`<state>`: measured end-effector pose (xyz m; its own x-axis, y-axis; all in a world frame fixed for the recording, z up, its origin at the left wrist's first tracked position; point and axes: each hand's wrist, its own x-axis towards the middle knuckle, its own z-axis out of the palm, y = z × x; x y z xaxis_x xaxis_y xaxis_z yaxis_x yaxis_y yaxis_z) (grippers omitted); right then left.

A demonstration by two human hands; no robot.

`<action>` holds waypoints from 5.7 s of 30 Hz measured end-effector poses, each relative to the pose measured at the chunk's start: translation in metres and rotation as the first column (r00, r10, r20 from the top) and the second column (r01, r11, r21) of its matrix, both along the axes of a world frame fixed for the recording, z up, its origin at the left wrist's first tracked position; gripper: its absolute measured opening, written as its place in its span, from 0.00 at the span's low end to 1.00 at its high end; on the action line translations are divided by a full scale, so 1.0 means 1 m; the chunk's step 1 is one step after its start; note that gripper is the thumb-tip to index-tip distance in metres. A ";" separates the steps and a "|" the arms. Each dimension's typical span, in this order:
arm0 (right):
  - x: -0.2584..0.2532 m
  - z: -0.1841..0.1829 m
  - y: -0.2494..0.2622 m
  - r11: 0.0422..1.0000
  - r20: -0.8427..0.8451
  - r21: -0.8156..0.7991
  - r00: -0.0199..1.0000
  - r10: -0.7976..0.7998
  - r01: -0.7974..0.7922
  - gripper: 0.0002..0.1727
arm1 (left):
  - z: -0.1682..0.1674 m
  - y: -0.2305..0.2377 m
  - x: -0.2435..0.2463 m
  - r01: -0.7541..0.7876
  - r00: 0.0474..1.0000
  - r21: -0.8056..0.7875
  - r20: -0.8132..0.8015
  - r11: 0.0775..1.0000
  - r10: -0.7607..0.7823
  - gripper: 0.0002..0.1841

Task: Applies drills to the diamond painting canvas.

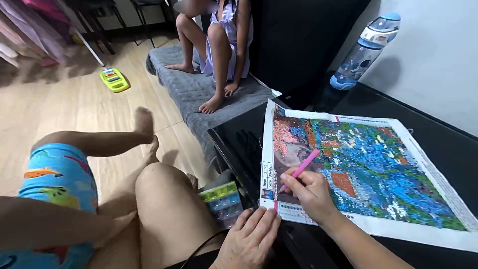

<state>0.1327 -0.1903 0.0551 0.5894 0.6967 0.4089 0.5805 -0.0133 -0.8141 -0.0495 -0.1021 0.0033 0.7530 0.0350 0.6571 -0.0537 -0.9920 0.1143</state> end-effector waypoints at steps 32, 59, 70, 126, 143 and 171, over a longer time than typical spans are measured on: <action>0.002 -0.002 -0.002 0.989 -0.156 0.122 0.986 -0.065 0.085 0.11 | 0.022 -0.006 -0.005 0.025 0.991 -0.060 -0.126 0.998 -0.033 0.19; -0.016 0.007 -0.039 0.989 -0.220 0.123 0.974 -0.056 0.085 0.08 | 0.016 0.010 0.002 -0.111 0.988 0.067 -0.098 0.992 0.117 0.19; -0.008 -0.010 -0.032 0.997 0.100 0.067 0.994 -0.031 0.025 0.18 | 0.010 0.005 0.007 -0.062 0.995 0.083 -0.074 0.995 0.069 0.19; -0.005 -0.009 -0.034 0.997 -0.050 0.046 0.997 0.061 -0.059 0.15 | 0.009 0.004 0.006 -0.077 0.993 0.149 -0.078 0.986 0.090 0.22; -0.009 -0.008 -0.037 0.996 0.137 0.076 0.990 0.028 -0.039 0.20 | 0.012 0.006 0.007 -0.062 0.994 0.151 -0.079 0.987 0.074 0.21; -0.010 -0.012 -0.031 0.994 0.213 0.030 0.973 0.093 -0.102 0.20 | 0.009 0.005 0.008 -0.071 0.995 0.135 -0.054 0.988 0.079 0.20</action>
<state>0.1231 -0.2215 0.0433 0.4171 0.7268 0.5458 0.7362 0.0820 -0.6718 -0.0418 -0.0968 0.0121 0.7891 0.0084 0.6142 0.0245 -0.9995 -0.0178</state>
